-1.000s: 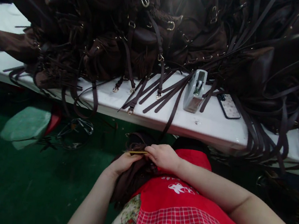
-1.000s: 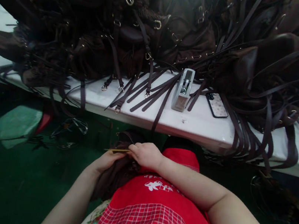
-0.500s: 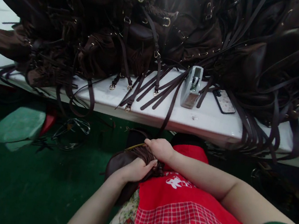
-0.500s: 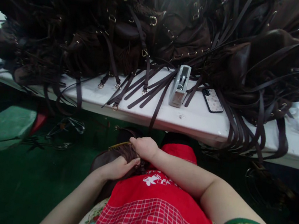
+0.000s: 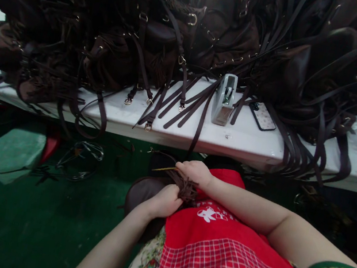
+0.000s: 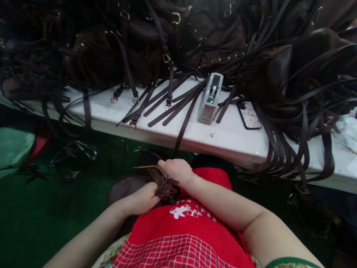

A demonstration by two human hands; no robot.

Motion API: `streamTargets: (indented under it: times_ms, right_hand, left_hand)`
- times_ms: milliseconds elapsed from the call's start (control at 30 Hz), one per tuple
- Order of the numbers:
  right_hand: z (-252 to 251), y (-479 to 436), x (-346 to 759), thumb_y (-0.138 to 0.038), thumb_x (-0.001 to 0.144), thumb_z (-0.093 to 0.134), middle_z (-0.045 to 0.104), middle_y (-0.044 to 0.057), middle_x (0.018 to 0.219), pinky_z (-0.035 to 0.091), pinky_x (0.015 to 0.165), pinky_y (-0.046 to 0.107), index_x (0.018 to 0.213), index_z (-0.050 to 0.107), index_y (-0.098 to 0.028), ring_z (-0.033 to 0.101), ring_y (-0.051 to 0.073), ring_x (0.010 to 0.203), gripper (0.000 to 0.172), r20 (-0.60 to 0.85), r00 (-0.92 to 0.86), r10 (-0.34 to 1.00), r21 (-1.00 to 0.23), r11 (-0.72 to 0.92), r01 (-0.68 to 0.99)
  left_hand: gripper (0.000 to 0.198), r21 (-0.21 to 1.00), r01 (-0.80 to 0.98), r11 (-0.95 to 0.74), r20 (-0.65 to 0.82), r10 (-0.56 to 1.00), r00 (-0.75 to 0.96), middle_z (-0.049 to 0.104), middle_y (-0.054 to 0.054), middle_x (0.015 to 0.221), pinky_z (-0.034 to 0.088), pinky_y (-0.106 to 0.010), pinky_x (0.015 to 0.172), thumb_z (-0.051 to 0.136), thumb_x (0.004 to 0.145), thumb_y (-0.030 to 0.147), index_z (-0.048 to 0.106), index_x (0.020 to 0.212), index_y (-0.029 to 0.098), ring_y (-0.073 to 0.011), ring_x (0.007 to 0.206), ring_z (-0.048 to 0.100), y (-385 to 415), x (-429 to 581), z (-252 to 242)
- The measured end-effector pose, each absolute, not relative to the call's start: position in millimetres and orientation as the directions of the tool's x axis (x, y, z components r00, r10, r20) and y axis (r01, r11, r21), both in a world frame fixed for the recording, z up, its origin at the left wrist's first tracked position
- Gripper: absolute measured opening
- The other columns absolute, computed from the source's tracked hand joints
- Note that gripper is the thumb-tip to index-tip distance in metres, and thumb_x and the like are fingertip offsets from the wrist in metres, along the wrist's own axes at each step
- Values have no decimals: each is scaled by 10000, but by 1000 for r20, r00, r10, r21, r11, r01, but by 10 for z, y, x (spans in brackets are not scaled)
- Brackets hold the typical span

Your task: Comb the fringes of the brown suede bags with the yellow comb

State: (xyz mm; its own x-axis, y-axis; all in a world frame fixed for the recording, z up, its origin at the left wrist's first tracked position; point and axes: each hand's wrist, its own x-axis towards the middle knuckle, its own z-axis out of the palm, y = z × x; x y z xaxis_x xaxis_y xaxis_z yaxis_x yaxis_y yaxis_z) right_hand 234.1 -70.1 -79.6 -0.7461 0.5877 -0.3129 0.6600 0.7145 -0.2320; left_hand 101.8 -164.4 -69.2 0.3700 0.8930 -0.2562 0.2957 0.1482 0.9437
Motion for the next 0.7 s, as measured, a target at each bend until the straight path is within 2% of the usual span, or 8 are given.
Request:
streamTargets:
  times_ms: [67,167,267,367,500,600,700]
  right_hand:
    - [-818,-698,2258,-388,965,299,697,88,900,424,609,273,1071,565,-212,660,222,794,337,-305,-759,575,-222,733,643]
    - [-810,-593,2040,-406,973,268,701,104,874,431,618,287,1051,581,-182,661,233,774,392,-316,-713,625,-208,688,695]
    - [-711,-416,1882,-469,971,242,700,96,906,430,659,286,1060,578,-192,654,225,810,444,-224,-746,627,-306,682,665]
    - [-572,-264,1941,-469,972,257,692,79,891,413,677,270,996,594,-189,636,197,801,439,-128,-761,636,-443,650,618]
    - [-506,-166,2235,-418,972,294,650,36,728,400,640,235,919,617,-156,585,134,666,420,-124,-694,709,-662,462,590]
    - [-602,-162,2416,-424,924,397,634,13,690,431,629,236,957,627,-142,574,128,627,366,-155,-650,744,-810,281,515]
    - [-729,-194,2504,-326,761,621,682,47,890,478,748,285,1018,623,-126,620,179,802,326,-160,-630,760,-891,163,423]
  left_hand:
    - [178,928,352,122,-273,866,419,722,-91,907,462,-356,852,571,730,203,711,840,195,-299,923,629,-1671,1147,-669]
    - [138,899,437,17,-283,784,552,719,-83,777,467,-346,779,588,690,158,699,755,209,-282,796,649,-1676,1340,-609]
    - [196,919,394,7,-253,778,575,723,-75,841,472,-335,769,529,740,166,701,829,198,-259,791,646,-1620,1312,-588]
    - [263,964,212,163,-236,889,393,708,-67,999,458,-329,873,472,813,216,696,944,169,-235,903,625,-1581,1009,-670]
    - [232,932,50,359,-360,933,22,712,-64,930,466,-333,868,577,791,302,701,899,138,-237,886,619,-1624,560,-866]
    - [222,926,-52,373,-374,927,-14,710,-60,907,446,-334,916,622,784,332,708,857,141,-235,917,619,-1632,401,-954]
    - [280,910,-200,364,-365,931,34,711,-70,922,432,-350,954,630,791,407,713,842,144,-237,936,627,-1577,375,-953]
